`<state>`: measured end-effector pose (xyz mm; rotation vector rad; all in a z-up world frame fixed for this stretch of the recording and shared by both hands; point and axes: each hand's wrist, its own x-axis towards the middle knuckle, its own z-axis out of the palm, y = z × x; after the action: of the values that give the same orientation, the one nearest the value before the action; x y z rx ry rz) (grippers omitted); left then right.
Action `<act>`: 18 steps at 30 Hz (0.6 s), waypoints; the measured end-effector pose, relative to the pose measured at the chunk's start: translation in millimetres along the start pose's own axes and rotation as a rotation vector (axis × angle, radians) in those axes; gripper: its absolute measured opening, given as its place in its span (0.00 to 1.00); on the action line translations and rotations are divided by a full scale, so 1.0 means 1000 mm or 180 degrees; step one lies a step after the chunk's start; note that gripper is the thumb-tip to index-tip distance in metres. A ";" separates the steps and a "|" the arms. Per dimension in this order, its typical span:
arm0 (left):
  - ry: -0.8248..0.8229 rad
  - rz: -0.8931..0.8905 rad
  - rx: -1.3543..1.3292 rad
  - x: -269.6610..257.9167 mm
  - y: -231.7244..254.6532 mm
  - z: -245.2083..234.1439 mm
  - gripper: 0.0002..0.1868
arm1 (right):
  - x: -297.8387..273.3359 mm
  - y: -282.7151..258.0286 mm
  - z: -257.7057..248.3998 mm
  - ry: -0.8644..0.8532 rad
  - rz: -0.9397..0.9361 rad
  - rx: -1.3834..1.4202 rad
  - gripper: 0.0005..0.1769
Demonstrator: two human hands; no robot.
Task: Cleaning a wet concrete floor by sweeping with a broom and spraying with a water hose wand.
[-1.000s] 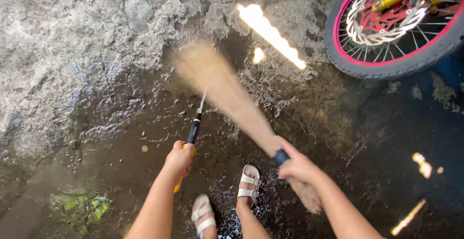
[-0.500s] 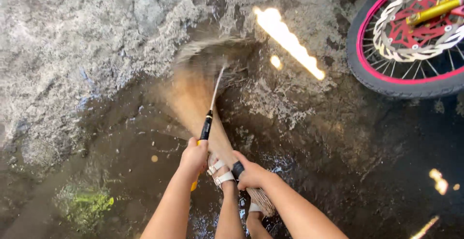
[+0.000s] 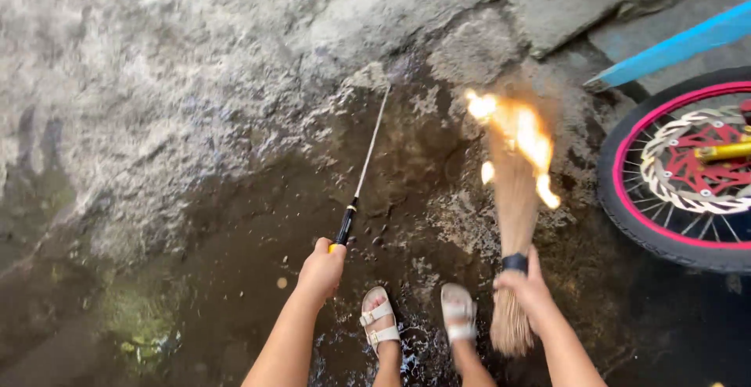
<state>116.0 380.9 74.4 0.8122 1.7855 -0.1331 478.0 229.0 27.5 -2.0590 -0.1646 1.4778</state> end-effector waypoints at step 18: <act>0.0422 -0.1604 -0.2156 -0.077 -0.247 0.041 0.19 | -0.046 -0.095 0.108 -0.3176 0.1467 -0.2877 0.41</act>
<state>16.5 139.4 53.1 -0.1188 1.9509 0.1972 386.1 329.0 92.8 -1.7521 -0.9332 3.0408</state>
